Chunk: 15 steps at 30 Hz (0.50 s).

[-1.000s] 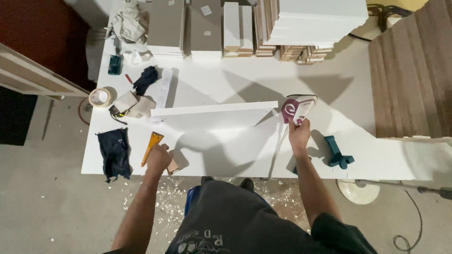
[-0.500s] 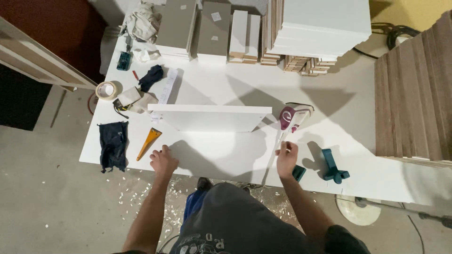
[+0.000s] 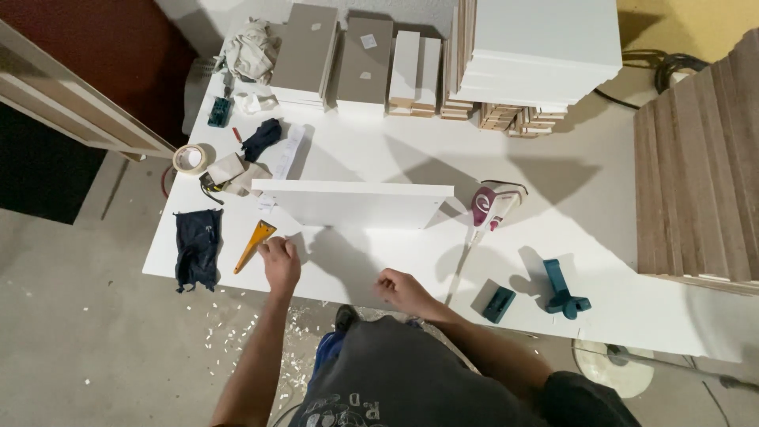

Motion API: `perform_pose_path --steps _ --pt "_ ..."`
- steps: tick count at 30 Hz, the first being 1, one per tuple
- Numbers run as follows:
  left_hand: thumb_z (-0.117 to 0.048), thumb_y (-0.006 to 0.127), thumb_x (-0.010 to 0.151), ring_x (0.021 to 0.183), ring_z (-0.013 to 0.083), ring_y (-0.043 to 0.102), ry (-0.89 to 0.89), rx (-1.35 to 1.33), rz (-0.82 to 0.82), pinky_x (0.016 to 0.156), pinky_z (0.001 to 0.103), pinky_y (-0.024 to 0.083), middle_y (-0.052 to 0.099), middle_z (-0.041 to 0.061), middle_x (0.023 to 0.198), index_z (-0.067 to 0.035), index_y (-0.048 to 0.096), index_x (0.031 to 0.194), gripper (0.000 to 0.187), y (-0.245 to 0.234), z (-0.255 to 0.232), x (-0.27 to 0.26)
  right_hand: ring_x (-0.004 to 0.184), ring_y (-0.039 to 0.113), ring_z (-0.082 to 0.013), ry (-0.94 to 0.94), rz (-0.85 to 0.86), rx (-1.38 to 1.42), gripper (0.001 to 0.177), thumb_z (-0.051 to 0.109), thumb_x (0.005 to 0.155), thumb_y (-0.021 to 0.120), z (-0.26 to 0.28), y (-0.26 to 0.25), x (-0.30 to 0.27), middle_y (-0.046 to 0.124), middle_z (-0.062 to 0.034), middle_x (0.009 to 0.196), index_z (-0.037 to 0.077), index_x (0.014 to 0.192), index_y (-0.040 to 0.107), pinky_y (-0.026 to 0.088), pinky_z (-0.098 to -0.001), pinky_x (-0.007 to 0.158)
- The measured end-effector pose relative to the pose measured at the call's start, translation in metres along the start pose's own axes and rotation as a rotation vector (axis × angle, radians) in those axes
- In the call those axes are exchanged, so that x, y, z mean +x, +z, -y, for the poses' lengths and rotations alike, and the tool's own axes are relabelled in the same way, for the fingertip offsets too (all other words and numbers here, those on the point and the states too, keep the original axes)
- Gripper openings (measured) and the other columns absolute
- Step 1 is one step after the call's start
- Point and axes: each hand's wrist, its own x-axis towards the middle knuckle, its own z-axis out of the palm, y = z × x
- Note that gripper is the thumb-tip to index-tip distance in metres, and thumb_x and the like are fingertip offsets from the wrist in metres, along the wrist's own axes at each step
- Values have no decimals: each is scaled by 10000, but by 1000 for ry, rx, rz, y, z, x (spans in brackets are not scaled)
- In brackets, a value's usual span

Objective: The person sands the edges of a white rectangular board using a sanding block and a sanding sponge. They also use a small blue handheld device on the board's surface. The person switches between tools and sanding the board by hand.

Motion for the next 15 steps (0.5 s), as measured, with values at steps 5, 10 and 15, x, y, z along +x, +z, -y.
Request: perform_pose_path --steps 5,10,15 --pt "-353 587 1008 983 263 634 -191 -588 413 808 374 554 559 149 1027 -104 574 1053 253 -51 -140 -51 1164 600 -464 -96 -69 -258 645 345 917 758 144 -18 -19 562 -278 1240 -20 1355 457 542 -537 925" --pt "-320 835 880 1032 350 740 -121 -537 585 825 448 608 730 206 1078 -58 661 1070 367 -70 -209 -79 1308 521 -494 90 89 -544 714 231 963 625 192 -60 -21 488 -288 1380 -14 1521 255 486 -562 1057" --pt "-303 865 883 1023 405 689 -80 -477 109 892 532 538 681 269 1060 26 611 1188 516 -109 -159 -17 1038 683 -510 58 59 -818 771 463 920 570 236 -154 -54 647 -296 1214 144 1555 269 556 -615 925"
